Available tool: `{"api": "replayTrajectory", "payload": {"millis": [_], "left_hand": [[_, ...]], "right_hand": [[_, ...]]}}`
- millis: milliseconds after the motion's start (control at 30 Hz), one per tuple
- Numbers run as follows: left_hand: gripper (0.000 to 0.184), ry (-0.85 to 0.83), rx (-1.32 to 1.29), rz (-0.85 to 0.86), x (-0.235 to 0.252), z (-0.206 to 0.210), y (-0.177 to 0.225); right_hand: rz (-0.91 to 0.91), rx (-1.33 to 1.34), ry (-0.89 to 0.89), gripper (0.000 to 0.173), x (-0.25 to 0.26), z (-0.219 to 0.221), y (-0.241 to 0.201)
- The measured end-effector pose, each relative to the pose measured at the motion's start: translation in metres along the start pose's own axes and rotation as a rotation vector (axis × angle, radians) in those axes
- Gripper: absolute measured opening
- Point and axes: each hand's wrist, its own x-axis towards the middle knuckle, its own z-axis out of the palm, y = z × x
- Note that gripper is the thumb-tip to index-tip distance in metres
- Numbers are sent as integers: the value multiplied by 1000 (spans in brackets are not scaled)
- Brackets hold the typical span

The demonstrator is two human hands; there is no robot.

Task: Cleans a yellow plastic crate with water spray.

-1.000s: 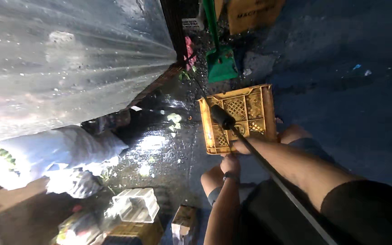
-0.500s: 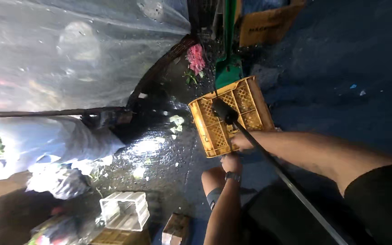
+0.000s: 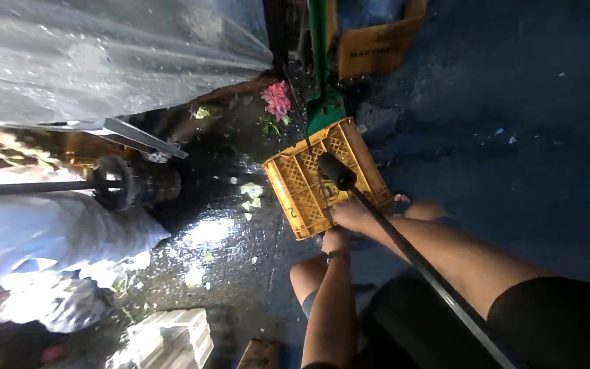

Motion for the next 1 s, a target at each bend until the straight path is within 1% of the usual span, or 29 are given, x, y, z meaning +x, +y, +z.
{"api": "replayTrajectory", "payload": {"millis": [67, 133, 200, 267, 367, 433, 467, 533, 600, 633, 700, 767, 800, 833, 867, 900, 933, 967, 1000], "left_hand": [[41, -40, 81, 58, -2, -8, -4], [39, -32, 1, 101, -5, -14, -9], [40, -1, -130, 75, -13, -22, -4], [43, 5, -159, 46, -23, -32, 2], [45, -6, -166, 44, -34, -39, 8], [46, -19, -137, 61, -34, -37, 4], [51, -16, -117, 64, -37, -37, -1], [68, 37, -86, 63, -48, -45, -10], [86, 88, -110, 49, -73, -63, -23], [89, 121, -119, 42, -87, -75, -32], [88, 197, -147, 26, -115, -95, -56], [86, 312, -270, 69, -149, -122, -72], [86, 387, -383, 133, -172, -141, -74], [87, 486, -514, 247, -199, -164, -73], [88, 612, -645, 410, -231, -190, -66], [90, 745, -742, 624, -266, -219, -56], [91, 850, -786, 867, -302, -253, -48], [89, 924, -786, 1081, -336, -289, -39], [86, 966, -759, 1250, -371, -323, -30]], "right_hand": [[-51, 12, 155, 44, -20, 14, 7], [-32, 57, 222, 55, -46, 27, 13], [24, 90, 243, 63, -74, 35, 26], [89, 94, 223, 67, -99, 44, 43], [152, 48, 212, 66, -123, 46, 68], [197, 21, 216, 69, -128, 41, 77], [220, 24, 227, 70, -129, 38, 79], [266, 77, 270, 73, -130, 23, 79], [329, 172, 301, 70, -136, 4, 72], [362, 215, 300, 70, -140, -6, 68], [411, 253, 259, 72, -155, -21, 59], [431, 259, 201, 74, -171, -36, 49], [423, 247, 185, 75, -177, -40, 46], [410, 224, 179, 76, -182, -43, 43], [400, 195, 169, 76, -186, -46, 40], [389, 155, 158, 75, -189, -49, 38], [385, 113, 142, 74, -190, -50, 33], [397, 75, 127, 73, -188, -50, 24], [415, 54, 127, 73, -187, -49, 12]]}}
